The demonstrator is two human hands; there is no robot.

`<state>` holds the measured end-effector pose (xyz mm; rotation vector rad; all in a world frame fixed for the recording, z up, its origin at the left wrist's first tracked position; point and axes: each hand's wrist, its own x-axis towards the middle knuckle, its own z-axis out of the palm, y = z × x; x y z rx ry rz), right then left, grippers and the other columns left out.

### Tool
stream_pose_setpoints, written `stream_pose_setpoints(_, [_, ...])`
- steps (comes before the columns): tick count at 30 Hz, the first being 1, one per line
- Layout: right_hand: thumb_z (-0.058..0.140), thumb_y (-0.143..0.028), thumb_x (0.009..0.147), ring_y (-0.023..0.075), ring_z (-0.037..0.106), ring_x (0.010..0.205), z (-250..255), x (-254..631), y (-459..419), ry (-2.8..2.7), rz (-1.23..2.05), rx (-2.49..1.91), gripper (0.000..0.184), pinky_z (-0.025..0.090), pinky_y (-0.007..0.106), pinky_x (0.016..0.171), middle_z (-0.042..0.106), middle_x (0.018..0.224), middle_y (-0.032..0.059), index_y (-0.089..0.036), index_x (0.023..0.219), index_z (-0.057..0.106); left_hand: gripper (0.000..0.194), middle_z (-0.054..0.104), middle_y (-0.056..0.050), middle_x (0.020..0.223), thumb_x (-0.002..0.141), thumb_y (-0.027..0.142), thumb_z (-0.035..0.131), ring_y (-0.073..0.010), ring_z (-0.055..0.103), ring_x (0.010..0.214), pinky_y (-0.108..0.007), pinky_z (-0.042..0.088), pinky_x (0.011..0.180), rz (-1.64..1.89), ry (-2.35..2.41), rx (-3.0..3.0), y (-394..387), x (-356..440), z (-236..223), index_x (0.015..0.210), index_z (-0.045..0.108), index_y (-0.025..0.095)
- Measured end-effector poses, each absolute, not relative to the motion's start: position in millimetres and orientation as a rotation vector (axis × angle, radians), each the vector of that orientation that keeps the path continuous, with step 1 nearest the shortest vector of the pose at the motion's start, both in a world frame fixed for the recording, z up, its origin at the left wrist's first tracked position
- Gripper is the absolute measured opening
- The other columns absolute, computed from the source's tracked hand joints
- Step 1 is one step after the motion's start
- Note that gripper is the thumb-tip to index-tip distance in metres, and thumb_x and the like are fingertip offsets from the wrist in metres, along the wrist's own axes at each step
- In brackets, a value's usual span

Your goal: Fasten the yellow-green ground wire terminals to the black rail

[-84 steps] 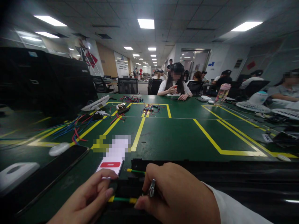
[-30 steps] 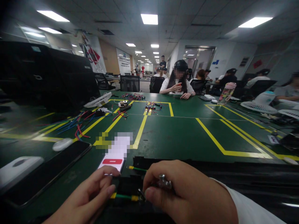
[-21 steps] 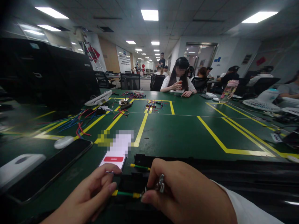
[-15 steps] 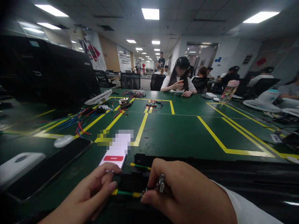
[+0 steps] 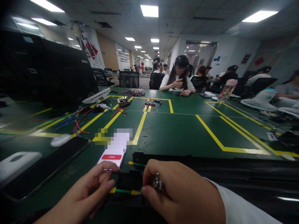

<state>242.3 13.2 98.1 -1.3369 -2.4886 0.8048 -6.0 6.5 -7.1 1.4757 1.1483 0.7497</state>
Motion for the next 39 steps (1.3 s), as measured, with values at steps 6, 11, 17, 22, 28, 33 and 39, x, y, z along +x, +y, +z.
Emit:
stream_pose_setpoints(6, [0.053, -0.011, 0.085, 0.0135, 0.061, 0.069, 101.4, 245.7, 12.4, -2.466, 0.861, -1.298, 0.013, 0.044, 0.023, 0.061, 0.068, 0.079, -0.0037, -0.023, 0.085, 0.059, 0.025, 0.036, 0.012, 0.062, 0.098, 0.045, 0.044, -0.0069, 0.033, 0.043, -0.017, 0.029, 0.041, 0.793, 1.097, 1.478, 6.7, -6.4, -9.7, 0.114, 0.043, 0.027])
stream_pose_setpoints(11, [0.052, -0.013, 0.086, 0.0117, 0.051, 0.056, 105.1, 248.8, 10.8, -2.409, 0.797, -1.341, 0.013, 0.04, 0.022, 0.052, 0.058, 0.066, -0.0055, -0.023, 0.077, 0.054, 0.025, 0.038, 0.012, 0.062, 0.097, 0.044, 0.046, -0.0063, 0.034, 0.042, -0.017, 0.029, 0.04, 0.784, 1.111, 1.484, 7.9, -7.5, -12.1, 0.115, 0.043, 0.027])
stream_pose_setpoints(17, [0.06, -0.02, 0.084, 0.0141, 0.056, 0.06, 95.8, 247.5, 9.2, -2.457, 0.701, -1.369, 0.005, 0.039, 0.024, 0.053, 0.064, 0.07, -0.0037, -0.024, 0.081, 0.058, 0.024, 0.038, 0.011, 0.062, 0.097, 0.044, 0.046, -0.0063, 0.033, 0.042, -0.016, 0.028, 0.038, 0.806, 1.099, 1.489, 8.4, -7.9, -13.0, 0.114, 0.045, 0.026])
stream_pose_setpoints(22, [0.065, -0.02, 0.081, 0.016, 0.06, 0.065, 89.9, 244.5, 9.1, -2.475, 0.676, -1.392, 0.006, 0.041, 0.025, 0.057, 0.068, 0.074, -0.0026, -0.024, 0.08, 0.06, 0.025, 0.041, 0.01, 0.062, 0.097, 0.043, 0.047, -0.0072, 0.034, 0.044, -0.017, 0.027, 0.039, 0.785, 1.138, 1.508, 7.5, -6.5, -8.6, 0.114, 0.047, 0.025])
stream_pose_setpoints(28, [0.06, -0.014, 0.082, 0.0154, 0.062, 0.066, 91.7, 240.9, 8.9, -2.493, 0.653, -1.368, 0.01, 0.043, 0.025, 0.058, 0.07, 0.077, -0.0027, -0.023, 0.083, 0.061, 0.025, 0.039, 0.011, 0.061, 0.097, 0.043, 0.047, -0.0076, 0.034, 0.045, -0.017, 0.027, 0.039, 0.776, 1.142, 1.487, 5.6, -6.8, -8.1, 0.115, 0.046, 0.025])
stream_pose_setpoints(33, [0.055, -0.012, 0.085, 0.0139, 0.062, 0.066, 98.9, 243.8, 9.8, -2.536, 0.752, -1.271, 0.012, 0.045, 0.023, 0.058, 0.069, 0.076, -0.0032, -0.023, 0.083, 0.059, 0.025, 0.04, 0.011, 0.061, 0.096, 0.043, 0.048, -0.0079, 0.034, 0.044, -0.018, 0.028, 0.04, 0.793, 1.142, 1.488, 6.7, -5.6, -6.6, 0.114, 0.048, 0.026])
stream_pose_setpoints(39, [0.052, -0.018, 0.089, 0.013, 0.06, 0.063, 106.6, 251.1, 8.9, -2.423, 0.777, -1.294, 0.012, 0.045, 0.022, 0.057, 0.067, 0.074, -0.004, -0.024, 0.085, 0.061, 0.027, 0.039, 0.011, 0.061, 0.097, 0.046, 0.046, -0.0076, 0.035, 0.043, -0.017, 0.031, 0.041, 0.771, 1.131, 1.499, 6.8, -7.2, -5.2, 0.114, 0.046, 0.025])
